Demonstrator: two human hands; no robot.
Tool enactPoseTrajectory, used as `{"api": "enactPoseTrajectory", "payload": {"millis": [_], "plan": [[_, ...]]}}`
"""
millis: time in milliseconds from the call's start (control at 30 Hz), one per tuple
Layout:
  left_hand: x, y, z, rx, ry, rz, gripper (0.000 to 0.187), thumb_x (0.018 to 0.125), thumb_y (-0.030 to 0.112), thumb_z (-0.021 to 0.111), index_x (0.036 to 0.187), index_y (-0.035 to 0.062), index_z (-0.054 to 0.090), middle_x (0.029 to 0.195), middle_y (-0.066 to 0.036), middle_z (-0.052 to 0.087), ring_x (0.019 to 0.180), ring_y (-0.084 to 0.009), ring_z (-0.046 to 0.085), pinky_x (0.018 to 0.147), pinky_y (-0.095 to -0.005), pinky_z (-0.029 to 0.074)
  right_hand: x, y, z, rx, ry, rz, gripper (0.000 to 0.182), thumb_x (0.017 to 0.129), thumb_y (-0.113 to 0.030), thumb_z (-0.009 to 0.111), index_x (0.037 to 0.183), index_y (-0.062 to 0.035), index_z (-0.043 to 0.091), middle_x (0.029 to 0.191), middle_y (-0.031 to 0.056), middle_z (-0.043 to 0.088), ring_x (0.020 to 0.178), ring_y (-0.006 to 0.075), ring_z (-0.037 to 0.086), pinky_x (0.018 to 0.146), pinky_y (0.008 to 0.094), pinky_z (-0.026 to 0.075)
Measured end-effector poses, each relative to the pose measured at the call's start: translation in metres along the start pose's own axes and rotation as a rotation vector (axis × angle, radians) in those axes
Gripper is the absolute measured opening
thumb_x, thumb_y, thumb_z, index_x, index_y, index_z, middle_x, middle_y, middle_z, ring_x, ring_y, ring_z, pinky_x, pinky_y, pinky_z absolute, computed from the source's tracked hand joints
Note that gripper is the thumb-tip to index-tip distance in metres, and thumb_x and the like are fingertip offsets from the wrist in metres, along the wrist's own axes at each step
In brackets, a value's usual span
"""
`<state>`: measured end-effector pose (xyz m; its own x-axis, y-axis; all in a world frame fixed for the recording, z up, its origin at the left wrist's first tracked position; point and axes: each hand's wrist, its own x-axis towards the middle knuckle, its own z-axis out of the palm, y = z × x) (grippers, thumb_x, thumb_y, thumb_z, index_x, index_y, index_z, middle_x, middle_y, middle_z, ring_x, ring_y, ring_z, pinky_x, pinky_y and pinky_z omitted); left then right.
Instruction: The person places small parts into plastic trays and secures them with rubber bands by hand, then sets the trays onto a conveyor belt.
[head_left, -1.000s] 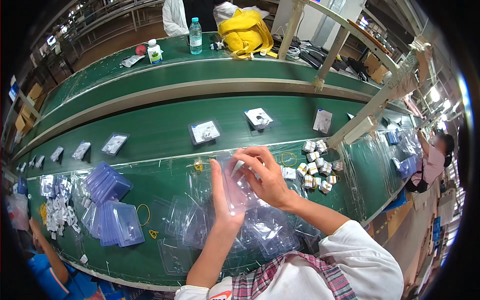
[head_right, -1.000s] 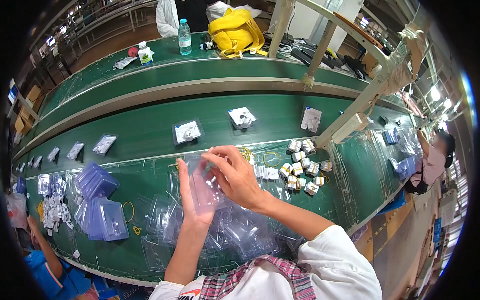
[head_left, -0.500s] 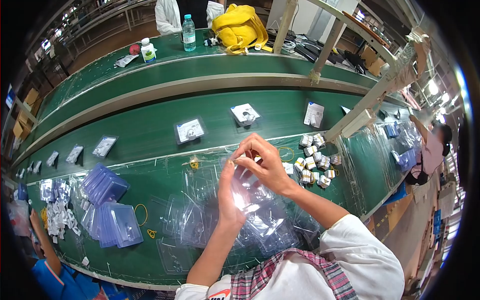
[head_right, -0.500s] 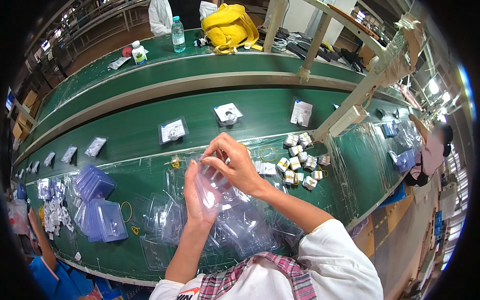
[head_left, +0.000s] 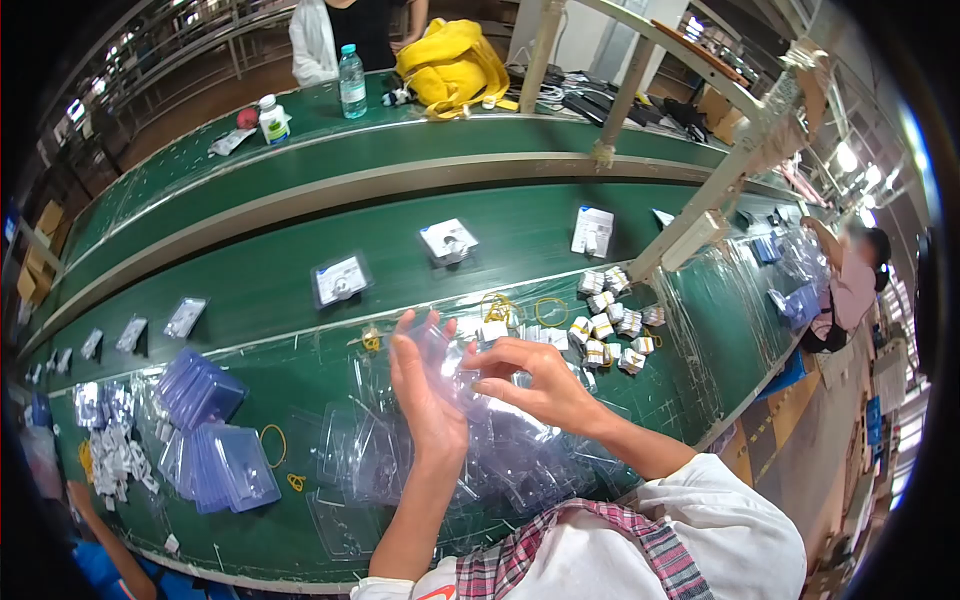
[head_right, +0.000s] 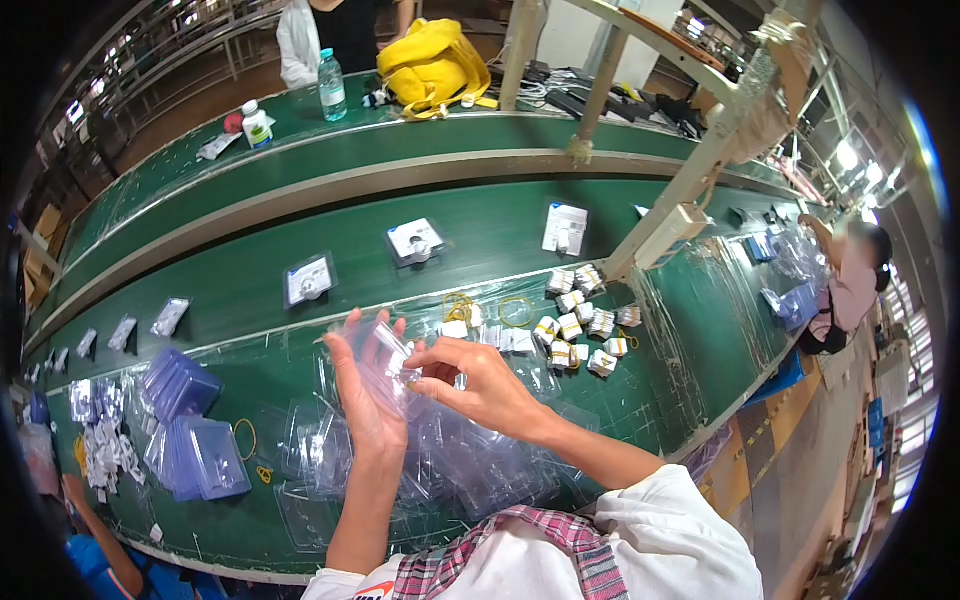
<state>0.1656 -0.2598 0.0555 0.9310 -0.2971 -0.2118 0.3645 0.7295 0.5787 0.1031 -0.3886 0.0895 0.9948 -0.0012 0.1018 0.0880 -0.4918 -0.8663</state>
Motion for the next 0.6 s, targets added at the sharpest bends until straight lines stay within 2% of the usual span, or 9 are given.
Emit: {"api": "enactPoseTrajectory", "payload": {"millis": [100, 133, 167, 233, 300, 367, 467, 600], "plan": [[0.002, 0.002, 0.002, 0.023, 0.028, -0.003, 0.067, 0.091, 0.060, 0.050, 0.135, 0.0114, 0.039, 0.131, -0.013, 0.045, 0.117, -0.0241, 0.048, 0.092, -0.0430, 0.048, -0.006, 0.009, -0.006, 0.481, 0.082, 0.179, 0.026, 0.089, -0.011, 0.064, 0.113, -0.0005, 0.065, 0.097, 0.0053, 0.066, 0.085, 0.0106, 0.062, 0.077, 0.0263, 0.051], [0.004, 0.005, 0.001, 0.036, 0.054, 0.007, 0.070, 0.089, 0.063, 0.049, 0.135, 0.0106, 0.039, 0.132, -0.016, 0.044, 0.117, -0.0257, 0.049, 0.092, -0.0455, 0.049, -0.007, 0.006, -0.013, 0.508, 0.095, 0.178, 0.025, 0.091, -0.011, 0.063, 0.113, 0.0013, 0.064, 0.099, 0.0038, 0.066, 0.089, 0.0086, 0.061, 0.079, 0.0247, 0.051], [0.006, 0.007, -0.001, 0.049, 0.082, 0.019, 0.074, 0.088, 0.066, 0.048, 0.135, 0.0098, 0.039, 0.133, -0.019, 0.044, 0.118, -0.0274, 0.049, 0.091, -0.0481, 0.049, -0.007, 0.014, -0.019, 0.427, 0.194, 0.169, 0.024, 0.089, -0.010, 0.064, 0.111, 0.0001, 0.065, 0.098, 0.0041, 0.067, 0.088, 0.0093, 0.062, 0.078, 0.0253, 0.051], [0.009, 0.011, -0.003, 0.039, 0.091, 0.037, 0.072, 0.088, 0.065, 0.050, 0.134, 0.0099, 0.040, 0.131, -0.019, 0.043, 0.116, -0.0267, 0.049, 0.090, -0.0467, 0.050, -0.001, 0.031, -0.045, 0.232, 0.385, 0.120, 0.022, 0.088, -0.009, 0.065, 0.108, -0.0010, 0.067, 0.097, 0.0057, 0.067, 0.086, 0.0103, 0.062, 0.076, 0.0256, 0.050], [0.008, 0.014, -0.001, 0.043, 0.086, 0.049, 0.071, 0.088, 0.064, 0.051, 0.134, 0.0099, 0.041, 0.130, -0.019, 0.044, 0.116, -0.0264, 0.049, 0.089, -0.0459, 0.051, 0.009, 0.049, -0.083, -0.282, 0.574, 0.094, 0.023, 0.086, -0.012, 0.065, 0.106, -0.0001, 0.067, 0.091, 0.0067, 0.068, 0.079, 0.0106, 0.062, 0.070, 0.0259, 0.050], [0.006, 0.015, -0.001, 0.056, 0.073, 0.038, 0.069, 0.089, 0.063, 0.052, 0.133, 0.0101, 0.042, 0.129, -0.018, 0.045, 0.115, -0.0261, 0.050, 0.089, -0.0453, 0.051, 0.018, 0.088, -0.113, -0.540, 0.653, 0.265, 0.026, 0.082, -0.020, 0.069, 0.100, -0.0014, 0.067, 0.094, 0.0133, 0.067, 0.084, 0.0236, 0.066, 0.072, 0.0333, 0.051], [0.005, 0.013, -0.001, 0.055, 0.042, 0.025, 0.068, 0.089, 0.061, 0.052, 0.134, 0.0104, 0.042, 0.127, -0.018, 0.047, 0.114, -0.0257, 0.051, 0.088, -0.0448, 0.051, 0.022, 0.135, -0.133, -0.885, 0.695, 0.278, 0.026, 0.079, -0.023, 0.071, 0.094, -0.0021, 0.066, 0.092, 0.0137, 0.066, 0.087, 0.0296, 0.064, 0.072, 0.0404, 0.051], [0.005, 0.011, -0.003, 0.055, 0.013, 0.000, 0.068, 0.090, 0.060, 0.052, 0.134, 0.0101, 0.042, 0.125, -0.017, 0.049, 0.113, -0.0258, 0.052, 0.087, -0.0447, 0.052, 0.037, 0.163, -0.134, -1.078, 0.685, 0.221, 0.024, 0.078, -0.022, 0.071, 0.088, -0.0010, 0.065, 0.089, 0.0146, 0.065, 0.088, 0.0320, 0.063, 0.072, 0.0446, 0.051]]}}
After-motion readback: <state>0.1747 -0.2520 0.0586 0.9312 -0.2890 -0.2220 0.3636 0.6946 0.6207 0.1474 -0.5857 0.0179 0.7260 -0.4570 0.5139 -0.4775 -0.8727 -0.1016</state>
